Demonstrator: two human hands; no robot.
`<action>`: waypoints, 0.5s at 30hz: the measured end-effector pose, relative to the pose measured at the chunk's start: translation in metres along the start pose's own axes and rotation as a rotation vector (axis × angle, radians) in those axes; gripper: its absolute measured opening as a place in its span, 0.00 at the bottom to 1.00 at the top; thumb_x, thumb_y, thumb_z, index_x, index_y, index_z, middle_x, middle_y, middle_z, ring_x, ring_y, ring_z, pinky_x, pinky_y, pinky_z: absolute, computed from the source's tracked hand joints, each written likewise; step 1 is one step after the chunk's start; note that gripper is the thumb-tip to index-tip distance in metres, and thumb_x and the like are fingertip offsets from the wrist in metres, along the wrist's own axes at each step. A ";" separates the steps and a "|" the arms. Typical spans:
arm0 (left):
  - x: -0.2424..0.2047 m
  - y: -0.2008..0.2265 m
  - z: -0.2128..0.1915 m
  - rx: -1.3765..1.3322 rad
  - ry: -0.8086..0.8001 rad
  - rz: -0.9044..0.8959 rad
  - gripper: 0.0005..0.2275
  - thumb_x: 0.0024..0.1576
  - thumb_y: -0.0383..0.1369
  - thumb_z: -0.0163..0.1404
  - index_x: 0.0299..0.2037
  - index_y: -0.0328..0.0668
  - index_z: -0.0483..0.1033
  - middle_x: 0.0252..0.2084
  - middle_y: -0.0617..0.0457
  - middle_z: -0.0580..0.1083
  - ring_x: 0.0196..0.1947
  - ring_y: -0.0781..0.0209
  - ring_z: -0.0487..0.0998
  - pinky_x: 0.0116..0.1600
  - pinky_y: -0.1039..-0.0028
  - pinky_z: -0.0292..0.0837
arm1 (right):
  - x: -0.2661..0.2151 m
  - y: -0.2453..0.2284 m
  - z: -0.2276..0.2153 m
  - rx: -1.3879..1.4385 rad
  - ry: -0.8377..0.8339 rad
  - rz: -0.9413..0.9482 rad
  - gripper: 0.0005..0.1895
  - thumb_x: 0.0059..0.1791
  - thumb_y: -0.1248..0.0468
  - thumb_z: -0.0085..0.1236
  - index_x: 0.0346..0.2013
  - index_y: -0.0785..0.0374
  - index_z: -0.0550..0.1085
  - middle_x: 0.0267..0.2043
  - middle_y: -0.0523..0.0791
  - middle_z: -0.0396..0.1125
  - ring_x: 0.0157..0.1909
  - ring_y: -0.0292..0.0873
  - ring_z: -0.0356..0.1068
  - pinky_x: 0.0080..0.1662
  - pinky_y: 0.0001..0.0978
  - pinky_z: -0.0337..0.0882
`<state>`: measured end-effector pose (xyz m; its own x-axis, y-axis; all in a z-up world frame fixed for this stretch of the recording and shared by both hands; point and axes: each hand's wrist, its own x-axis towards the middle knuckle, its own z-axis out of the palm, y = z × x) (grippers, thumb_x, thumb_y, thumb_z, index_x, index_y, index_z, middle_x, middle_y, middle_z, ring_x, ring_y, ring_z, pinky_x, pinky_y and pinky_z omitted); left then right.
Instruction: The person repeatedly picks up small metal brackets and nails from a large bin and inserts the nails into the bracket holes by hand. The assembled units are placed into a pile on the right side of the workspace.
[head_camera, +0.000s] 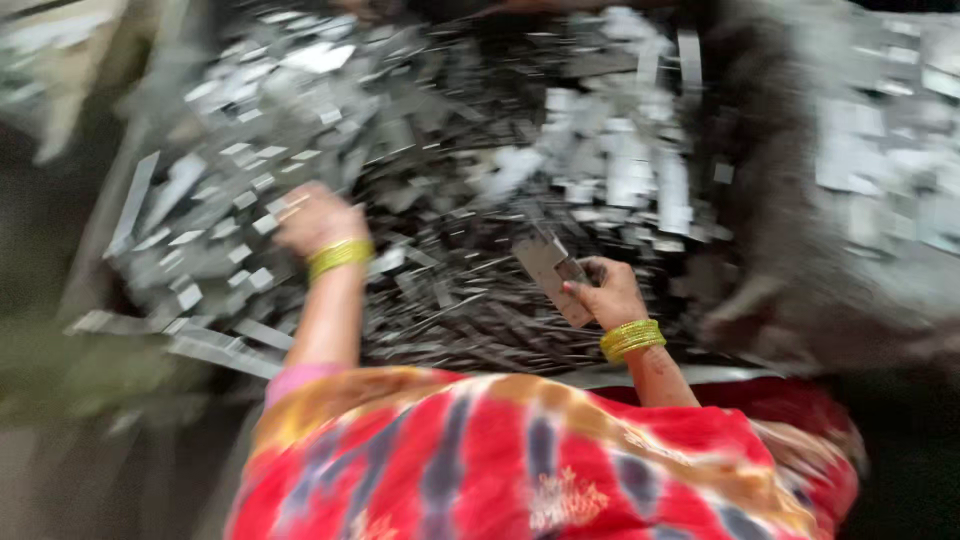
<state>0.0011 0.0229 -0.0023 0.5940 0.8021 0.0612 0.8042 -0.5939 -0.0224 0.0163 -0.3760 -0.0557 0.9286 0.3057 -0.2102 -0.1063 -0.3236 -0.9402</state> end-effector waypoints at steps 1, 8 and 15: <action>0.006 -0.004 0.007 -0.152 -0.174 -0.105 0.34 0.49 0.56 0.65 0.58 0.40 0.72 0.59 0.43 0.72 0.59 0.43 0.75 0.56 0.50 0.73 | -0.001 0.005 -0.025 -0.089 0.134 -0.077 0.16 0.41 0.67 0.71 0.42 0.67 0.79 0.34 0.44 0.77 0.33 0.34 0.72 0.37 0.31 0.73; -0.041 -0.015 0.049 -0.068 0.339 0.280 0.16 0.52 0.34 0.65 0.47 0.37 0.77 0.50 0.41 0.74 0.44 0.46 0.81 0.45 0.66 0.79 | 0.010 -0.014 -0.190 -0.311 0.876 -0.040 0.20 0.40 0.67 0.75 0.45 0.69 0.80 0.34 0.46 0.76 0.30 0.35 0.72 0.32 0.31 0.70; -0.114 -0.001 -0.032 -0.519 0.206 0.361 0.08 0.60 0.33 0.60 0.48 0.44 0.83 0.44 0.46 0.81 0.39 0.51 0.82 0.46 0.62 0.76 | 0.016 0.010 -0.261 -0.399 0.949 -0.031 0.20 0.40 0.68 0.78 0.44 0.72 0.81 0.36 0.52 0.77 0.34 0.40 0.73 0.39 0.32 0.72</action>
<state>-0.0682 -0.0699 0.0227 0.7676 0.5492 0.3303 0.4116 -0.8175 0.4029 0.1226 -0.6085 0.0012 0.8459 -0.4579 0.2734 -0.1127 -0.6545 -0.7476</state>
